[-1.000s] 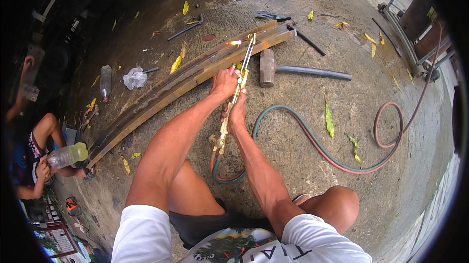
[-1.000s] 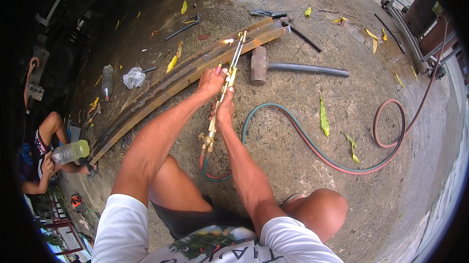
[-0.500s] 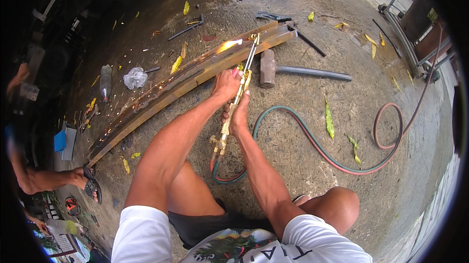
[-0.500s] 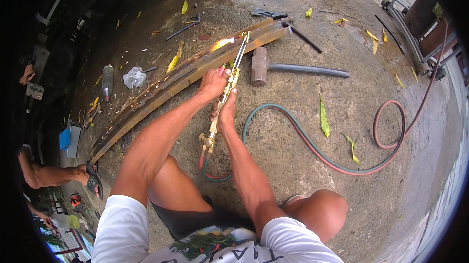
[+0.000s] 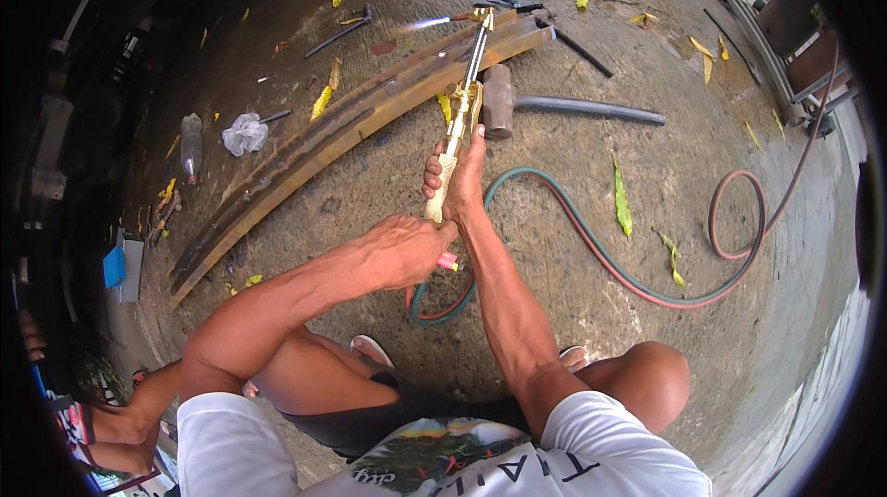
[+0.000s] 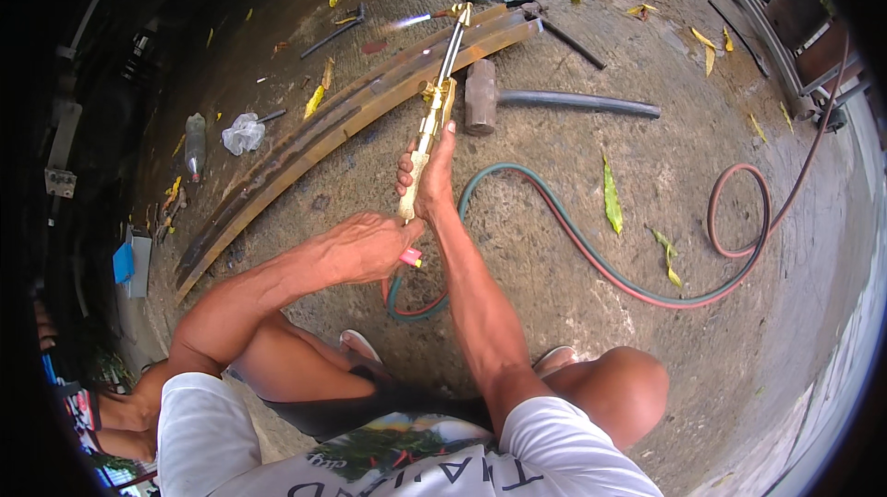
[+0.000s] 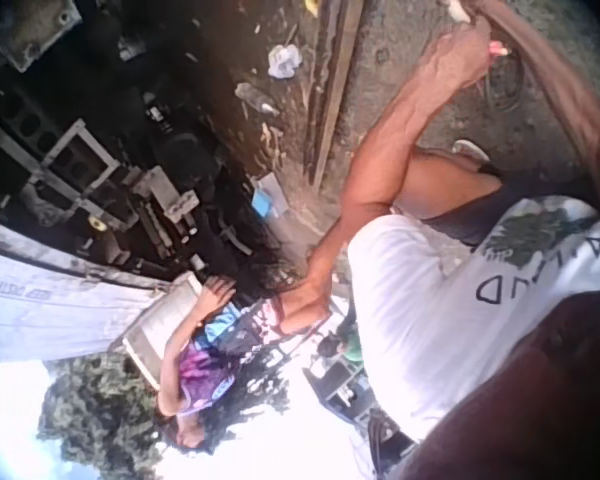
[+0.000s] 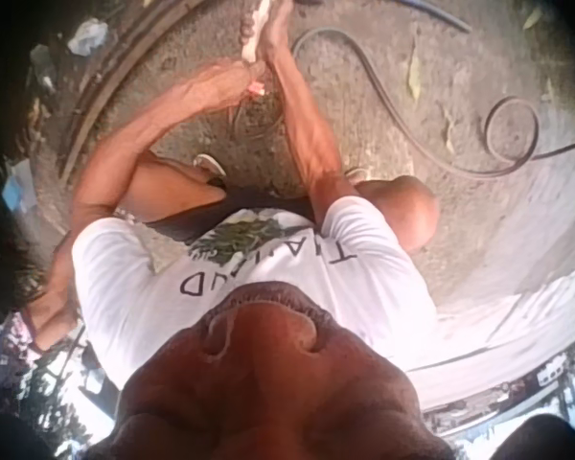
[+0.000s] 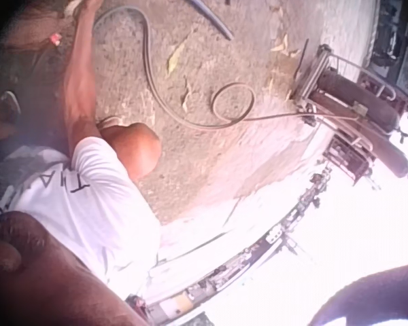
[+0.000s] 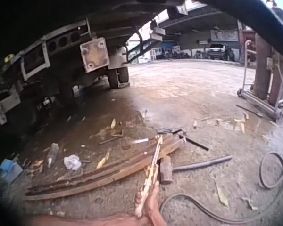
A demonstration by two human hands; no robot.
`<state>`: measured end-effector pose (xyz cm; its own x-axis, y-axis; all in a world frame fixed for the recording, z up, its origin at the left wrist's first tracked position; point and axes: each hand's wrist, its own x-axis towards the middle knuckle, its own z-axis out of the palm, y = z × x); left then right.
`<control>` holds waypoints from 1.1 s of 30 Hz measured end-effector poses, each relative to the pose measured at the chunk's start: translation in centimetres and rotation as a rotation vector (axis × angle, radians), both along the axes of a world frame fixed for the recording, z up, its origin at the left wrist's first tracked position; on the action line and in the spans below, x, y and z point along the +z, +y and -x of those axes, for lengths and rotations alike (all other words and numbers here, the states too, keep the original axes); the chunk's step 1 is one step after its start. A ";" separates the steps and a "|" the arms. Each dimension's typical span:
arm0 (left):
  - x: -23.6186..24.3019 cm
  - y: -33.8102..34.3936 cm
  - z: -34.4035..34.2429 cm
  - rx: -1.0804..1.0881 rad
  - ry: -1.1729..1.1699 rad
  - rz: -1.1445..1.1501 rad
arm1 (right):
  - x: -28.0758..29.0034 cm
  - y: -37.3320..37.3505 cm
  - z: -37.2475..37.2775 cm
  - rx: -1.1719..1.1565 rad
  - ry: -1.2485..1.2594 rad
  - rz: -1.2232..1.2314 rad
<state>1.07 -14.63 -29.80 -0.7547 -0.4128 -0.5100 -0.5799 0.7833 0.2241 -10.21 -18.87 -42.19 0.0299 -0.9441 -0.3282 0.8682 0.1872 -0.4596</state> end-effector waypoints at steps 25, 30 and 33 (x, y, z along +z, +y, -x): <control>-3.0 2.5 -1.2 0.189 -0.102 0.120 | -1.1 1.3 -0.5 -0.020 0.018 -0.089; -3.4 3.4 -1.5 -0.003 -0.090 0.253 | -0.7 1.0 -0.6 -0.024 -0.031 -0.089; -4.3 3.2 -1.8 -0.049 -0.048 0.324 | -0.6 1.0 -0.7 -0.021 -0.037 -0.084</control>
